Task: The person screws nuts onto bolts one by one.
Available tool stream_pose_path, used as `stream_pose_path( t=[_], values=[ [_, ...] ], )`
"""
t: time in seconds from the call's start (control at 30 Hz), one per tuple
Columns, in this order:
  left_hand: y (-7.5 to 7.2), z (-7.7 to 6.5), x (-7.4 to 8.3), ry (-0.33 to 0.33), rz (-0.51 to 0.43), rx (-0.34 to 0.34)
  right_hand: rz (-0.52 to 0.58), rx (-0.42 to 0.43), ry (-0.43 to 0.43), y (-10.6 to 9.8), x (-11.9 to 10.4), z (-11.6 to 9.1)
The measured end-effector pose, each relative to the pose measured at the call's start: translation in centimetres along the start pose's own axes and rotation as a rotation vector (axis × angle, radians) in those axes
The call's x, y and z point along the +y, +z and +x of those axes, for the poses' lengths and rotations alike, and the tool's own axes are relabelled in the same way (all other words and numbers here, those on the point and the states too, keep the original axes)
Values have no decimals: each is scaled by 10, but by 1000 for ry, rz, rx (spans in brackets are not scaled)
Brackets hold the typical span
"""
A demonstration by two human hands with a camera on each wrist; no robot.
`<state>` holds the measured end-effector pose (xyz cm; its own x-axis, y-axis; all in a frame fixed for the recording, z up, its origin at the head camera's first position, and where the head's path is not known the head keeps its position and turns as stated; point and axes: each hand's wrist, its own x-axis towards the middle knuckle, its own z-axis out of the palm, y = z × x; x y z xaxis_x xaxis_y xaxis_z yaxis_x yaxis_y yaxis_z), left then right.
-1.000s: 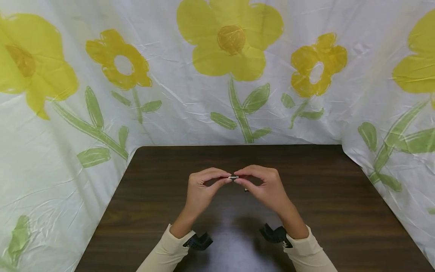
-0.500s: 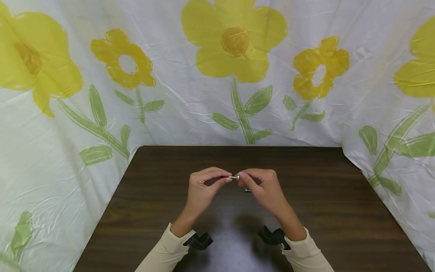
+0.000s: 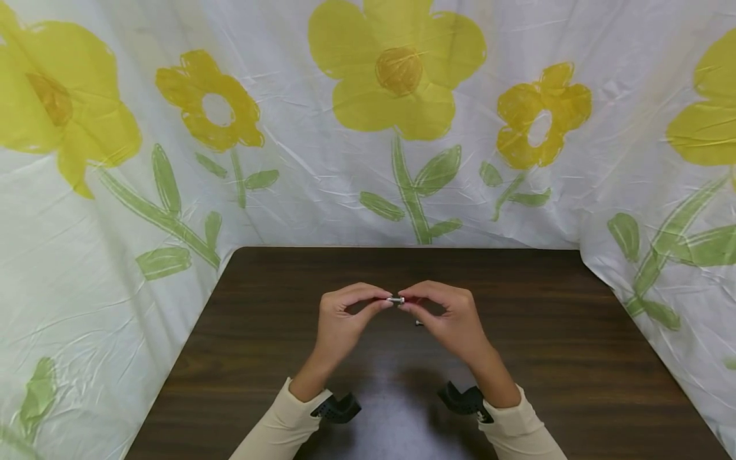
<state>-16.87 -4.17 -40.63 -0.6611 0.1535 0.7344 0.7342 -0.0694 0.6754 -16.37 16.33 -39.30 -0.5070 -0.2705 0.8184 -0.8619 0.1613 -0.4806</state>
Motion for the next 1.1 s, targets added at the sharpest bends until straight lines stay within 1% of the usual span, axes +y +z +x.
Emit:
stream_pose_path(
  t=[0.13, 0.27, 0.4, 0.5, 0.57, 0.7, 0.8, 0.97, 1.1],
  values=[
    [0, 0, 1, 3, -2, 2, 6, -12, 5, 1, -1, 0],
    [1, 1, 2, 7, 0, -5, 10, -31, 30, 0, -1, -1],
    [2, 0, 3, 9, 0, -6, -1, -48, 94, 0, 0, -2],
    [1, 0, 4, 8, 3, 2, -8, -44, 132, 0, 0, -3],
    [1, 0, 4, 8, 10, 9, -10, -37, 121, 0, -1, -3],
    [-1, 0, 4, 10, 14, 17, 2, -27, 42, 0, -2, -1],
    [-1, 0, 4, 10, 5, 6, 17, -15, -4, 0, -2, 0],
    [0, -1, 4, 11, -10, -8, 27, -1, -16, 1, -2, -1],
    [1, 0, 5, 16, -20, -9, 29, -15, -4, 2, -2, -2]
  ],
)
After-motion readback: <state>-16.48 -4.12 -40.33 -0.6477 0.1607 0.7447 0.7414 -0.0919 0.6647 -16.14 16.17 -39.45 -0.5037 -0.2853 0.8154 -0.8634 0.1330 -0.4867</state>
